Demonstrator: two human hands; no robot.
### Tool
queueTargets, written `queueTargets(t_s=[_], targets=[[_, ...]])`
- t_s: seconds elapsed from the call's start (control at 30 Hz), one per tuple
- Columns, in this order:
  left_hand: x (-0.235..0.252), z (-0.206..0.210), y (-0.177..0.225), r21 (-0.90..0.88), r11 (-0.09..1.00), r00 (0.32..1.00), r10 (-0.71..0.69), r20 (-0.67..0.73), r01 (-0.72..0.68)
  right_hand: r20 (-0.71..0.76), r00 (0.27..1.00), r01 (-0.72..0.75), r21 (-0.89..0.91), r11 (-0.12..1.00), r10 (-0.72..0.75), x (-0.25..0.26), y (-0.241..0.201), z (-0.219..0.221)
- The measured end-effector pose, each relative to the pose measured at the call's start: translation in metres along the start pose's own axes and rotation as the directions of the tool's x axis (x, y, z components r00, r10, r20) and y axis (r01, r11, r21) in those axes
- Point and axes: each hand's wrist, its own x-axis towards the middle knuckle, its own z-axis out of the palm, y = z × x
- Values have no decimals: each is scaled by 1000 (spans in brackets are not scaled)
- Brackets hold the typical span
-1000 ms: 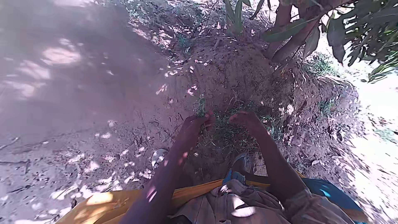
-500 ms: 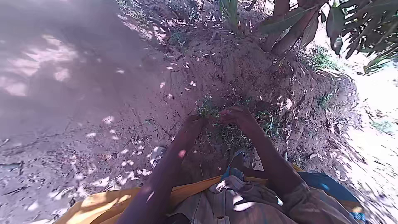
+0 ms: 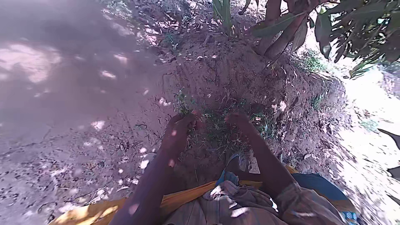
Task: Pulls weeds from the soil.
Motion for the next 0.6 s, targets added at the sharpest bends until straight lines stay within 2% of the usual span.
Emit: queueTargets(t_s=[0.07, 0.23, 0.3, 0.37, 0.47, 0.6], targets=[[2, -3, -1, 3, 1000, 1000, 1, 18, -1, -41, 999, 23, 184, 983, -16, 2, 4, -6], [2, -2, -2, -39, 997, 995, -57, 76, 60, -43, 995, -52, 505, 862, 85, 0, 4, -1], [2, -2, -2, -8, 994, 984, -110, 141, 112, -36, 999, 4, 561, 828, 19, -3, -4, 1], [3, -3, -3, 18, 985, 966, -170, 196, 170, -39, 995, 101, 589, 802, -97, -9, -13, 5], [4, -3, -3, 39, 976, 953, -220, 206, 216, -11, 969, 209, 561, 801, -245, -21, -25, 16], [-2, 0, -1, 70, 978, 972, -202, 123, 195, 117, 922, 296, 398, 868, -368, -32, -31, 27]])
